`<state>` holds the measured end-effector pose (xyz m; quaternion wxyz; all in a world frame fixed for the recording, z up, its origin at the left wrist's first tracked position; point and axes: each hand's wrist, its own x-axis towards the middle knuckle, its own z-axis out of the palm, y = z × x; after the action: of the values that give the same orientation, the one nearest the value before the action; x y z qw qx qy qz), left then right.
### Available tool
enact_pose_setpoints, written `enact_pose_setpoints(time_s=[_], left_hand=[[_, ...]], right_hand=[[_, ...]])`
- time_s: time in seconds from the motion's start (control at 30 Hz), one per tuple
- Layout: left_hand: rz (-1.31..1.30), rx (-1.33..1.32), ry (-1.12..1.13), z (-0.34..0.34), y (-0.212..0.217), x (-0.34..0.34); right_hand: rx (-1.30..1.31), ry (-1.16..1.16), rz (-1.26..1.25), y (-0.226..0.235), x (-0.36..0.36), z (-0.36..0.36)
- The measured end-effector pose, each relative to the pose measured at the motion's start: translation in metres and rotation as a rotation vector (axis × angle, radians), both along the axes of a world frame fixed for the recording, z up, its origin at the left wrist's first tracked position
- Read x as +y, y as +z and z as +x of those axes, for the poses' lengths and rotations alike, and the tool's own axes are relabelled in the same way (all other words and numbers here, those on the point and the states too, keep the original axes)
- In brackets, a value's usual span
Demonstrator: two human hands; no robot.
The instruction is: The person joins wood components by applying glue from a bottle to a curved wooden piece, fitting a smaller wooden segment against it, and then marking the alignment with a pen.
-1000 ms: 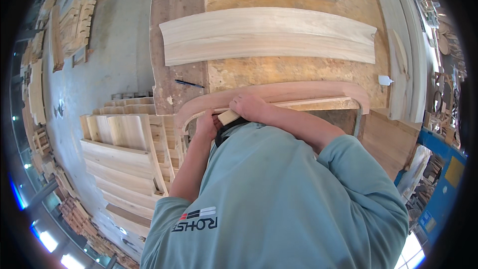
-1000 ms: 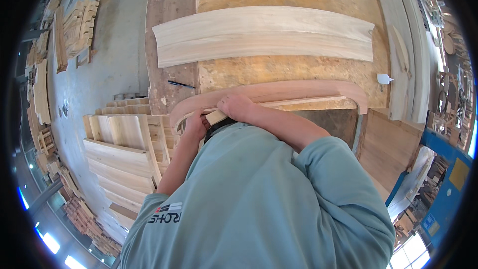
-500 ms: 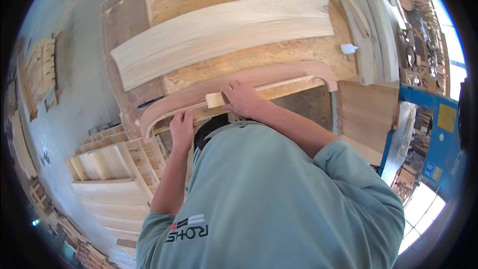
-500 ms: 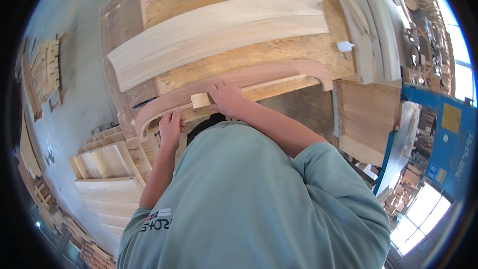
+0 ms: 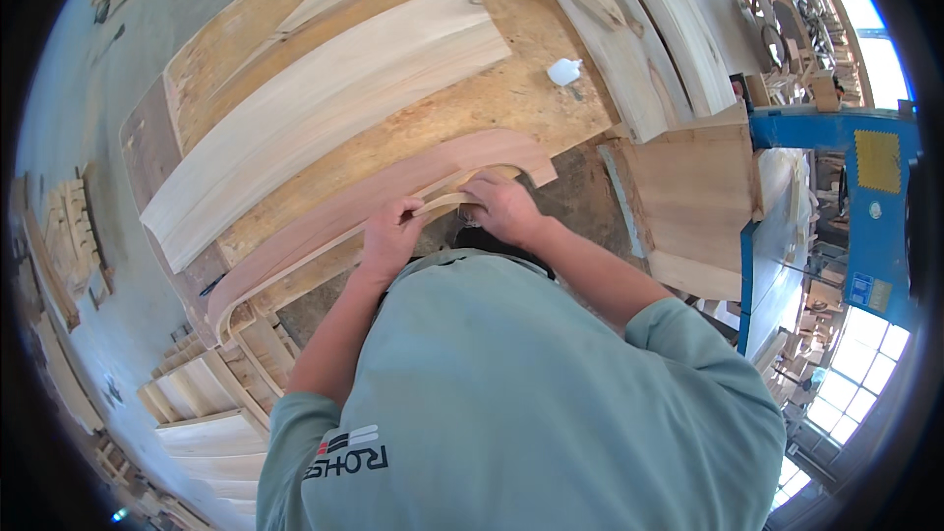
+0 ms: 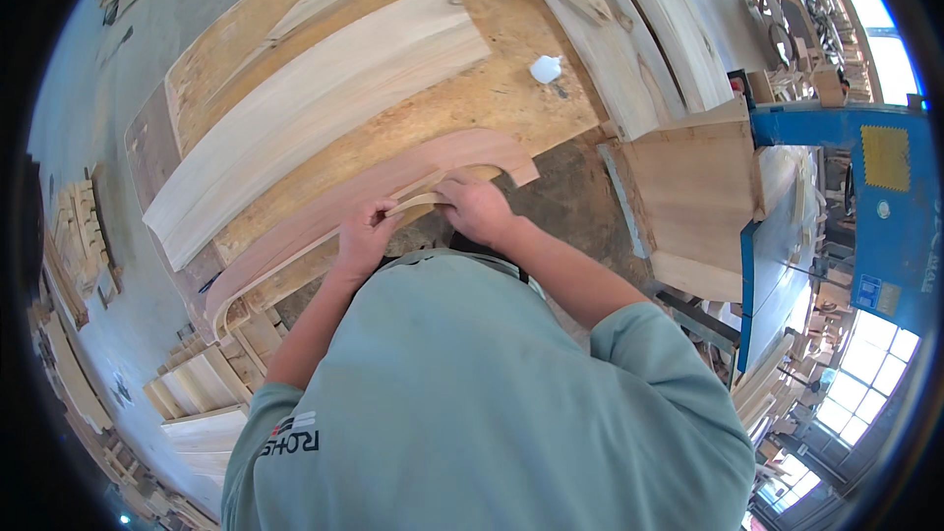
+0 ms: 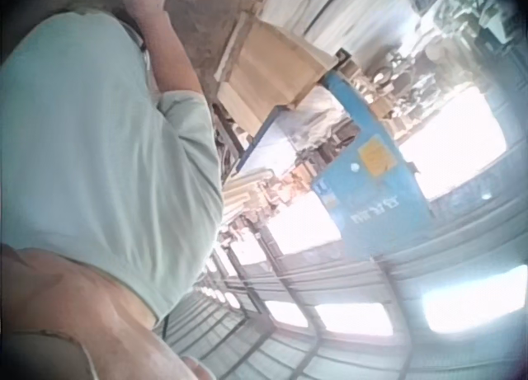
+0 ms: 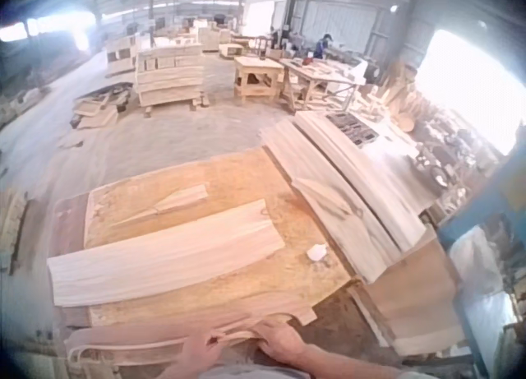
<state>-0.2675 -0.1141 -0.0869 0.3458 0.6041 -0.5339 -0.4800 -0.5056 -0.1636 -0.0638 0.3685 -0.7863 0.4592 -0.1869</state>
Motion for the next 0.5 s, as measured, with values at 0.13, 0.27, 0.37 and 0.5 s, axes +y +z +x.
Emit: enact_pose_setpoints(time_s=[0.13, 0.27, 0.37, 0.5], left_hand=[[-0.242, -0.539, -0.154, -0.053, -0.001, -0.024], [-0.263, -0.664, -0.124, -0.084, -0.015, -0.051], [-0.193, -0.715, -0.176, -0.088, -0.034, -0.058], [-0.135, -0.721, -0.179, -0.087, -0.049, -0.066]], right_hand=[[0.033, -0.202, -0.16, -0.03, -0.028, -0.077], [0.092, -0.25, -0.067, -0.046, -0.057, -0.108], [0.133, -0.15, -0.048, -0.059, -0.067, -0.112], [0.152, -0.089, -0.035, -0.072, -0.069, -0.095]])
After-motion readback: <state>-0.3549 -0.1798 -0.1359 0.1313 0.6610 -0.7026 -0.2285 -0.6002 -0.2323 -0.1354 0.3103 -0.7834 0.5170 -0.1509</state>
